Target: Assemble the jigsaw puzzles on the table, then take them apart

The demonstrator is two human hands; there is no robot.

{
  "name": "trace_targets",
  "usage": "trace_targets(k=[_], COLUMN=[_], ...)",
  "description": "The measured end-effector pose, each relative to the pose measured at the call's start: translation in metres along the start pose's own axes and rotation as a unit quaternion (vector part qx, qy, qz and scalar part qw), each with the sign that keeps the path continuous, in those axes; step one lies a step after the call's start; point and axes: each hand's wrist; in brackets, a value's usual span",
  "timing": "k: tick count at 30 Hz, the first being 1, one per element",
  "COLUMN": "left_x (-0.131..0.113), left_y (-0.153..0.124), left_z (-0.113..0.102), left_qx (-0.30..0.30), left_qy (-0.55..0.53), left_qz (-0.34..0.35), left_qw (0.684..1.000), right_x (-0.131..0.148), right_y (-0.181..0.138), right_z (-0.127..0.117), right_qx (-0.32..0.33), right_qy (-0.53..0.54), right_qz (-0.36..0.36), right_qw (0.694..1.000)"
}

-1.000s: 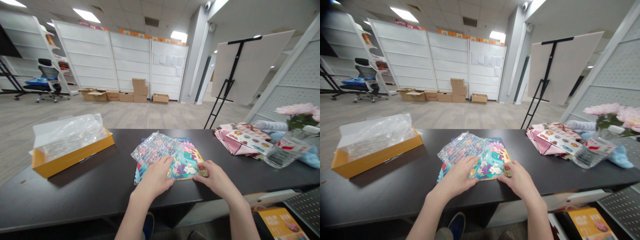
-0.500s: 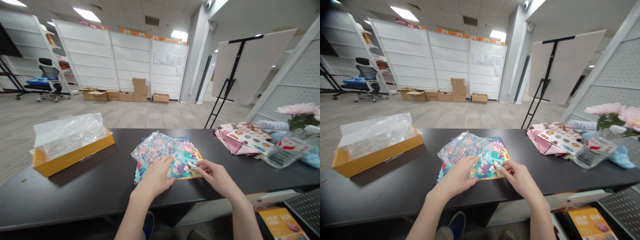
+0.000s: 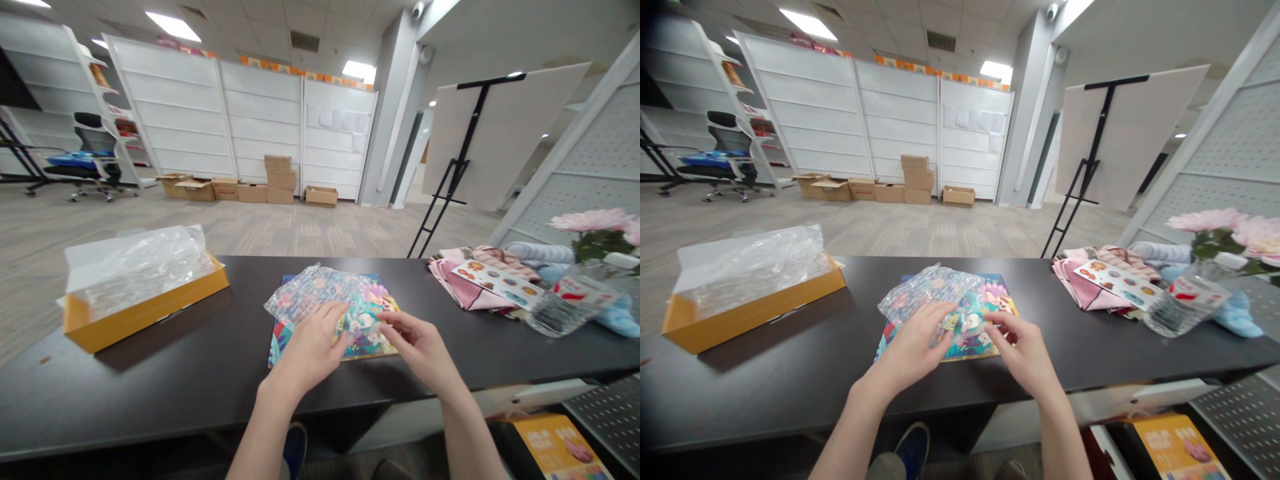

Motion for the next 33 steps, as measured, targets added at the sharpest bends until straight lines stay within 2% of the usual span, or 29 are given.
trace_targets(k=[4, 7, 9, 12, 14, 16, 18, 21, 26, 30, 33], left_x=[-0.003, -0.003, -0.001, 0.001, 0.001, 0.0, -0.002, -0.003, 0.0, 0.002, 0.002], left_y=[0.0, -0.001, -0.002, -0.003, -0.004, -0.004, -0.003, -0.002, -0.001, -0.003, -0.003], left_z=[-0.001, -0.003, -0.004, -0.005, -0.004, -0.004, -0.002, 0.0, 0.003, 0.004, 0.003], left_qx=[0.006, 0.006, 0.012, 0.036, 0.057, 0.075, 0.093, 0.111, 0.109, 0.106, 0.101], left_qy=[-0.017, -0.015, -0.003, 0.019, 0.028, 0.033, 0.037, 0.045, 0.052, 0.043, 0.039], left_qz=[0.007, 0.009, 0.003, -0.014, -0.02, -0.027, -0.037, -0.048, -0.048, -0.044, -0.042], left_qw=[1.0, 1.0, 1.0, 0.999, 0.998, 0.996, 0.994, 0.992, 0.991, 0.992, 0.993], right_x=[0.006, 0.01, 0.01, 0.001, -0.011, -0.023, -0.031, -0.033, -0.03, -0.031, -0.031], right_y=[0.005, 0.006, 0.006, 0.009, 0.011, 0.013, 0.012, 0.01, 0.01, 0.015, 0.016], right_z=[0.04, 0.052, 0.045, 0.02, 0.003, -0.008, -0.01, -0.004, 0.003, 0.007, 0.011], right_qx=[0.028, 0.08, 0.089, 0.016, -0.048, -0.074, -0.076, -0.068, -0.079, -0.122, -0.104], right_qy=[0.065, 0.103, 0.105, 0.054, -0.05, -0.168, -0.243, -0.277, -0.206, -0.072, 0.027], right_qz=[0.022, 0.046, 0.033, 0.016, 0.031, 0.051, 0.065, 0.06, 0.056, 0.068, 0.087], right_qw=[0.997, 0.99, 0.99, 0.998, 0.997, 0.982, 0.965, 0.957, 0.974, 0.988, 0.99])
Point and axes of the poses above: each hand's wrist, its own y-axis towards the middle knuckle, its own z-axis out of the palm, x = y × z, and after that the axes turned 5 degrees about -x, right-handed
